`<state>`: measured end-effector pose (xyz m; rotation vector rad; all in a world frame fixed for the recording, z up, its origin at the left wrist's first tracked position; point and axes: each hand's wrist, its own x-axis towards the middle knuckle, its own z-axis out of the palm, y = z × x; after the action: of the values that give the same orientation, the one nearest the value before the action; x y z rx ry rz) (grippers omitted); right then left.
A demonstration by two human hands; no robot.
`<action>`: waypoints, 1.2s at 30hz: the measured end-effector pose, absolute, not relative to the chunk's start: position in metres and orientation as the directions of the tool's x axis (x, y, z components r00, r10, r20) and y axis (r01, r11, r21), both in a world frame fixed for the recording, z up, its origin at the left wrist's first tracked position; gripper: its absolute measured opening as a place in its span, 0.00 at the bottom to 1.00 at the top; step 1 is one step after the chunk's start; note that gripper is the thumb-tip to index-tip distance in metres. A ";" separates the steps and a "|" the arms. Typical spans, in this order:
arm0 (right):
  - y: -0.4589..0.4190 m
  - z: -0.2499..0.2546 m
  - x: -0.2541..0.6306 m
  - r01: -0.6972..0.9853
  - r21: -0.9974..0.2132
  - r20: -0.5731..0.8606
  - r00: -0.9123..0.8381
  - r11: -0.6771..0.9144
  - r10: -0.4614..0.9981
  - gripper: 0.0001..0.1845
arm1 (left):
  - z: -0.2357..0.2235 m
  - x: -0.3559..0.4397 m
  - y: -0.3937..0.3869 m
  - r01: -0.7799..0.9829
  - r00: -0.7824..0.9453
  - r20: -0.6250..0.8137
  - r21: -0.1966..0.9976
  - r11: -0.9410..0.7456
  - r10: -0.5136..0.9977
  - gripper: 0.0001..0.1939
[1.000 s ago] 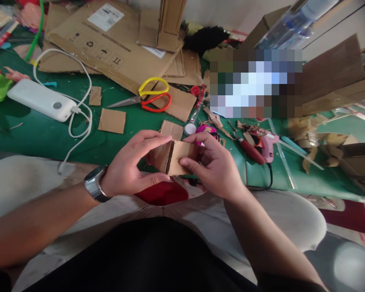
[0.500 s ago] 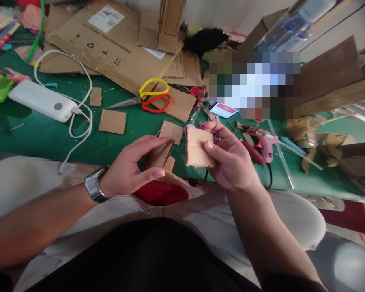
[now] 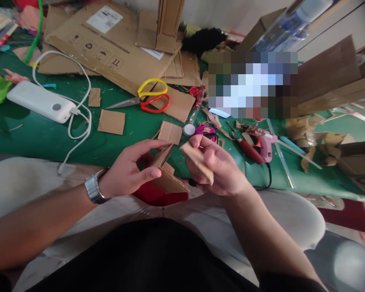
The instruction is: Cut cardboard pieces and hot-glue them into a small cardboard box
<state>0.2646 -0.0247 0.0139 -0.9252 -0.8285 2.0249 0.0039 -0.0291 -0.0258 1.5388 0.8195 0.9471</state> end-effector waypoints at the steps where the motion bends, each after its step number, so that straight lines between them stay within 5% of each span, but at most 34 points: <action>1: -0.026 0.013 0.265 -0.342 -0.803 -0.298 -0.480 -0.489 0.825 0.32 | -0.026 0.004 -0.029 0.037 0.444 0.166 0.979 -0.203 0.881 0.36; 7: -0.029 0.009 0.262 -0.225 -0.888 -0.221 -0.557 -0.402 0.801 0.32 | -0.025 0.004 -0.027 0.123 0.483 0.255 0.927 -0.354 0.838 0.36; 13: -0.028 -0.001 0.262 -0.062 -0.981 -0.145 -0.410 -0.186 0.901 0.41 | -0.022 0.004 -0.027 0.207 0.462 0.351 0.850 -0.484 0.814 0.38; 18: -0.031 0.001 0.267 0.073 -0.997 -0.037 -0.401 -0.008 0.916 0.34 | -0.019 0.003 -0.029 0.338 0.405 0.395 0.774 -0.536 0.825 0.40; 36: -0.026 0.000 0.270 0.194 -0.981 -0.070 -0.396 0.010 0.915 0.32 | -0.025 0.002 -0.030 0.472 0.409 0.422 0.661 -0.583 0.809 0.43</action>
<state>0.2705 -0.0264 0.0002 -1.1528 -1.6490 1.4366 0.0020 -0.0301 -0.0253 2.2273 1.0919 1.0263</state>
